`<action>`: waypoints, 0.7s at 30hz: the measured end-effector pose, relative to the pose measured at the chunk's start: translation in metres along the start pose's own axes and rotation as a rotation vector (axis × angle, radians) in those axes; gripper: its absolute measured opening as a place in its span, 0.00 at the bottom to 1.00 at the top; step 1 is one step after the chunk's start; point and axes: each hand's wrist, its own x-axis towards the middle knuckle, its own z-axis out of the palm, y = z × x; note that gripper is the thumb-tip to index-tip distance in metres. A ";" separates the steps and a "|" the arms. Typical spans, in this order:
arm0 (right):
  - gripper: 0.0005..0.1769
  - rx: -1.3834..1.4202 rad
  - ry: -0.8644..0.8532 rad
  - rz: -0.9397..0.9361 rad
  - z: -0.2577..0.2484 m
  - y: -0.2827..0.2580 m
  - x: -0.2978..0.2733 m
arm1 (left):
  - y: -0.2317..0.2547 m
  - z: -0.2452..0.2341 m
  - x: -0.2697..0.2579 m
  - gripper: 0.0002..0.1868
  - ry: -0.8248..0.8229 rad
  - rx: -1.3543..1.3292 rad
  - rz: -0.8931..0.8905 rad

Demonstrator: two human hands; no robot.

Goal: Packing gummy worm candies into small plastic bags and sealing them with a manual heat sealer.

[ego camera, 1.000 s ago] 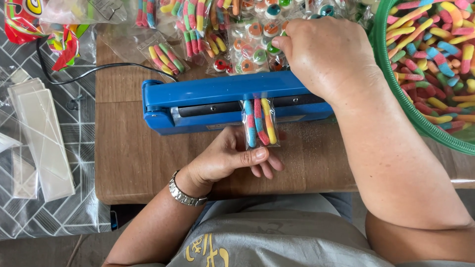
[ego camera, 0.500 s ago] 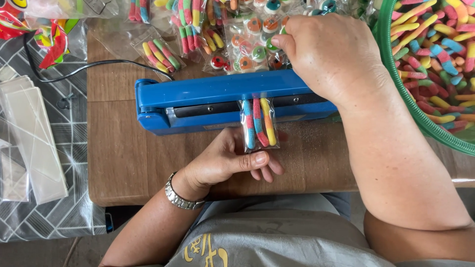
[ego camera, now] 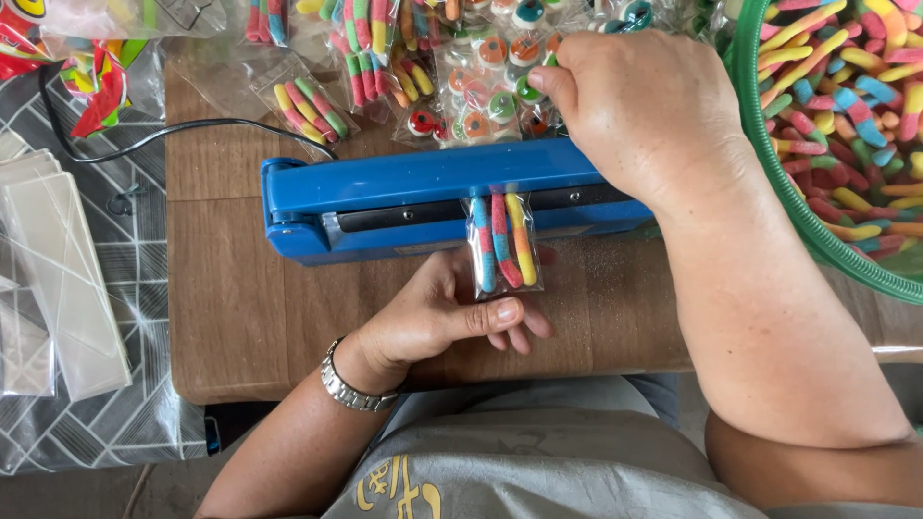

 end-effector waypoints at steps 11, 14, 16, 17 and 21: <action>0.28 0.069 0.010 0.139 -0.020 -0.011 0.000 | -0.003 -0.006 -0.001 0.30 -0.031 0.048 0.093; 0.28 0.003 0.265 0.180 -0.028 -0.004 -0.007 | -0.005 -0.009 0.001 0.30 -0.044 0.034 0.096; 0.34 0.017 0.336 0.203 -0.033 -0.001 -0.012 | -0.004 -0.008 0.001 0.30 -0.032 0.019 0.092; 0.34 0.018 0.338 0.205 -0.036 0.005 -0.021 | -0.004 -0.008 0.002 0.30 -0.032 0.021 0.091; 0.35 0.030 0.587 -0.031 -0.048 0.012 -0.053 | -0.002 -0.005 0.000 0.30 -0.010 0.015 0.091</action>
